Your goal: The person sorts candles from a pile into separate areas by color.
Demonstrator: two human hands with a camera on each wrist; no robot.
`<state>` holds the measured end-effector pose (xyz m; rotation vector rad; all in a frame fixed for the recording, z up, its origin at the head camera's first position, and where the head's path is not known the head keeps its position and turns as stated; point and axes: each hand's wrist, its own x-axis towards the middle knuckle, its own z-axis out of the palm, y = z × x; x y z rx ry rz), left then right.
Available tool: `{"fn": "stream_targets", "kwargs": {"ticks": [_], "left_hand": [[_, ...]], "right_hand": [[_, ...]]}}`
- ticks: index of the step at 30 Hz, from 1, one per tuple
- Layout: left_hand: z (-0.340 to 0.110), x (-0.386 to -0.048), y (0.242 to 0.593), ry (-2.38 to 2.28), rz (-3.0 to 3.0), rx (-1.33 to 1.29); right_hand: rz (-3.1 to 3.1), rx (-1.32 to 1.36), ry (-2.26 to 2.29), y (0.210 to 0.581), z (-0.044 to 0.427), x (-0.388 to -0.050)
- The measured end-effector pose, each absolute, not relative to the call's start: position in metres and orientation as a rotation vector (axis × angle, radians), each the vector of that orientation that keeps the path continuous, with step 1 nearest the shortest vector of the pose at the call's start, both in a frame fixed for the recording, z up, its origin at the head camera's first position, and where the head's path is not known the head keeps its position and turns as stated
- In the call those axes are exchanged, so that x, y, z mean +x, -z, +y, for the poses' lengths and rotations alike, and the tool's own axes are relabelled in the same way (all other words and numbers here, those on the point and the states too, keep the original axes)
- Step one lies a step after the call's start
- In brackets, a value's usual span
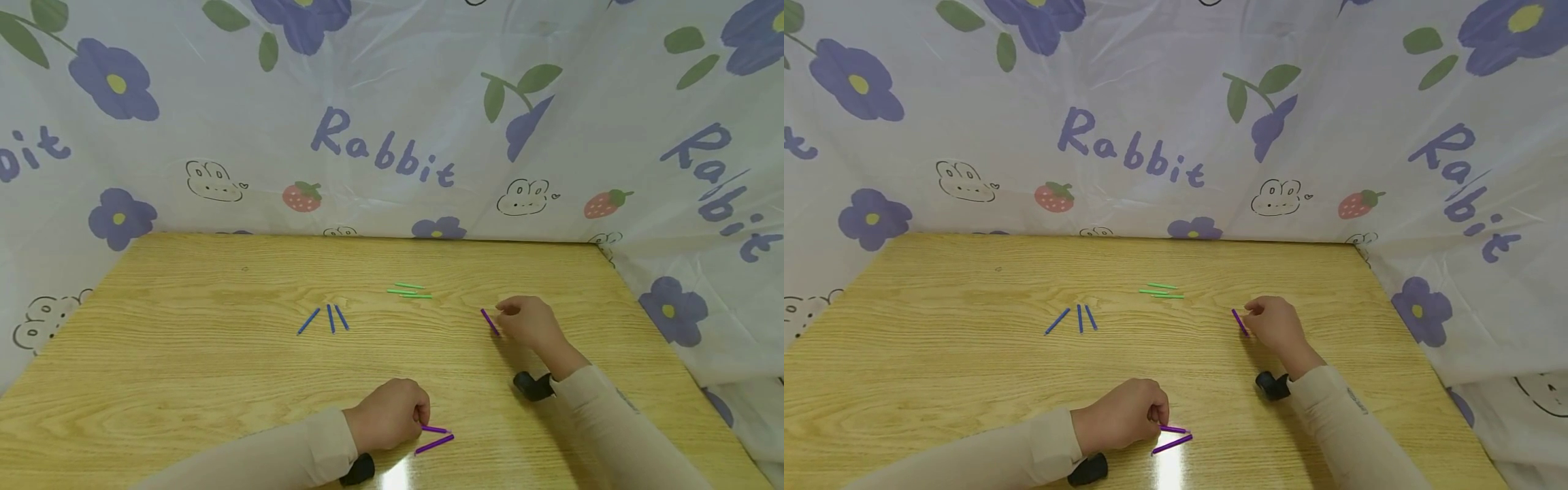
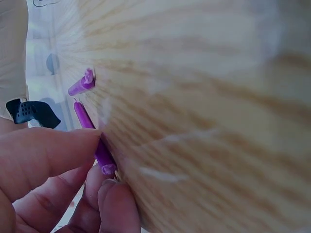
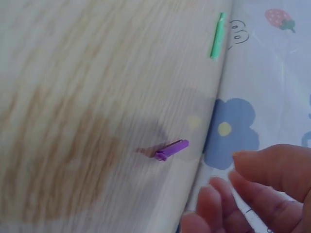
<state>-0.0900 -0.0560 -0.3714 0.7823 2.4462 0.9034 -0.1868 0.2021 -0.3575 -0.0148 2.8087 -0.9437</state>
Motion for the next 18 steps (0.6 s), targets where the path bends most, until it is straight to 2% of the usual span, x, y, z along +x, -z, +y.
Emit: {"fn": "stream_targets", "kwargs": {"ticks": [18], "left_hand": [[-0.056,-0.089,0.369,-0.906,2.45,0.796]], "right_hand": [[2.91,-0.261,1.064,0.348,0.187,-0.143]]}}
